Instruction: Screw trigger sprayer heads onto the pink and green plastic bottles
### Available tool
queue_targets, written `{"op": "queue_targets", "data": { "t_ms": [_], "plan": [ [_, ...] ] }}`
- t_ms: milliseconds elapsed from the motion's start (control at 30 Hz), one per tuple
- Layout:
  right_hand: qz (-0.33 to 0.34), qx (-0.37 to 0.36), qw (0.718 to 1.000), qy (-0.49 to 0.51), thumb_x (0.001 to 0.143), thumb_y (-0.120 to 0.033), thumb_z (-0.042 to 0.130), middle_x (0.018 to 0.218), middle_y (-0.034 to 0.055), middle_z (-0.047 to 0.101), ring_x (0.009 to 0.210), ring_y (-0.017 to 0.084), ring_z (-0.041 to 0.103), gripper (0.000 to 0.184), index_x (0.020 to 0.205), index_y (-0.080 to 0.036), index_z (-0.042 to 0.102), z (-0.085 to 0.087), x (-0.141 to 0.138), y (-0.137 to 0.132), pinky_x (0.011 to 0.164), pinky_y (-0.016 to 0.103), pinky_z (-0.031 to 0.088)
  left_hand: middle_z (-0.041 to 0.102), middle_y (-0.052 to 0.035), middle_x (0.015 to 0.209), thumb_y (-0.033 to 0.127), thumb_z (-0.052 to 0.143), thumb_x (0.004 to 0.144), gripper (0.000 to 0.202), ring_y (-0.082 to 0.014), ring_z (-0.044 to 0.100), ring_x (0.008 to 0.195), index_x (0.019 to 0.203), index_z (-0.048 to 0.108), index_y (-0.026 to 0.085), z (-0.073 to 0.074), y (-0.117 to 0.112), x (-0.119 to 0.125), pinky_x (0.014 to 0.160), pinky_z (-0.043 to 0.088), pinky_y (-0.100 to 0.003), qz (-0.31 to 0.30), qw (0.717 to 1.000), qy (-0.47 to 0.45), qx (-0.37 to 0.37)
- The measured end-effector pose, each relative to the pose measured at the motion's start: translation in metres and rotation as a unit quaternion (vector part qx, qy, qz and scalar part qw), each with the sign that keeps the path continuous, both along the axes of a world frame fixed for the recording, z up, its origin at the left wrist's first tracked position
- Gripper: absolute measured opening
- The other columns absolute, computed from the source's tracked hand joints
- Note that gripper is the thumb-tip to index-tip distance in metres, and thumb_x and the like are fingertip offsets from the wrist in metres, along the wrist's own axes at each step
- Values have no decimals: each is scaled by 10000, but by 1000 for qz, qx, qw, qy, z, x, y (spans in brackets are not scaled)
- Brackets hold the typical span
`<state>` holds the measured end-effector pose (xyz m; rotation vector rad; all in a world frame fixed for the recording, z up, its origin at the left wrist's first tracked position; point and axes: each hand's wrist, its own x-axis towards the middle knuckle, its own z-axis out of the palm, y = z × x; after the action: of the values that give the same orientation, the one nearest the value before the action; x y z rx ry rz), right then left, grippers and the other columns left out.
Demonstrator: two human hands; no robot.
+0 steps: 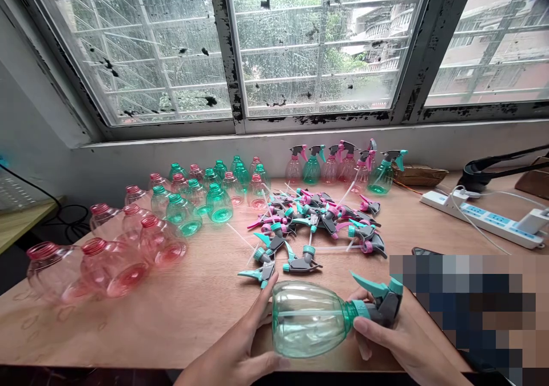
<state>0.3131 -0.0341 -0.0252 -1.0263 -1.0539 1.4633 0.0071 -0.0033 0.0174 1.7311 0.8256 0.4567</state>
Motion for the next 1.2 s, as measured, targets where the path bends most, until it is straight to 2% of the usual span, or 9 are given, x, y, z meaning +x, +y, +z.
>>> {"op": "queue_targets", "data": {
  "t_ms": [67,267,367,467,567,700,833,1000,1200],
  "plan": [
    [-5,-5,1000,2,791,-520,898,538,-33,706,516,186,632,417,938,-208,662,0,0,0,565,334,525,-71,64,1787,104,653,920,1052,-283,25,1656,1675,-13,409,0,0,1,1339,178,-466,-5,1000,-10,-9],
    [4,2,1000,-11,774,-558,895,548,-30,718,514,182,621,450,951,-212,669,4,-1,0,572,328,487,-46,43,1798,254,766,894,1074,-315,26,1658,1682,47,382,-3,0,-2,1345,106,-490,7,1000,-17,-4],
    [3,-1,1000,-10,761,-572,899,552,-31,719,518,178,617,466,954,-215,670,7,-2,-1,572,323,482,38,17,1803,290,776,896,1024,-334,47,1656,1683,125,360,-3,0,-3,1346,71,-500,11,1000,5,10],
    [2,-2,1000,-6,767,-572,893,550,-30,713,514,179,614,459,949,-213,672,8,-3,-1,563,326,489,64,21,1801,215,766,893,1037,-313,27,1658,1682,113,377,-1,-1,-2,1349,59,-483,17,1000,20,17],
    [-5,-3,1000,-6,768,-565,893,549,-31,708,515,187,624,451,939,-211,670,5,-2,-1,565,339,507,-16,59,1796,94,688,907,1067,-268,-19,1657,1672,22,427,0,-2,0,1345,152,-456,8,1000,-12,-4],
    [-3,-5,1000,-3,779,-542,895,563,-27,717,528,192,636,433,940,-210,670,1,0,-1,579,349,521,-50,76,1790,37,643,908,1047,-274,-23,1651,1667,50,447,-2,-2,2,1332,224,-452,0,998,-58,-20],
    [4,2,1000,-6,782,-550,894,567,-34,719,530,177,632,436,952,-211,677,2,1,0,578,323,499,-52,72,1794,132,729,901,1048,-310,-20,1653,1668,84,440,-4,0,0,1341,165,-492,-2,997,-74,-30],
    [10,8,1000,-21,799,-554,879,575,-24,740,528,183,645,426,965,-217,679,3,1,0,586,327,497,65,5,1801,220,769,900,1029,-356,49,1651,1680,118,382,-4,1,-2,1339,79,-553,0,1000,-18,-3],
    [-4,2,1000,-4,792,-544,894,558,-39,720,532,168,646,426,941,-209,678,0,1,-1,585,310,513,-59,59,1789,123,638,971,982,-303,36,1649,1668,24,443,-4,-1,2,1326,249,-465,-3,998,-65,-23]
  ]
}}
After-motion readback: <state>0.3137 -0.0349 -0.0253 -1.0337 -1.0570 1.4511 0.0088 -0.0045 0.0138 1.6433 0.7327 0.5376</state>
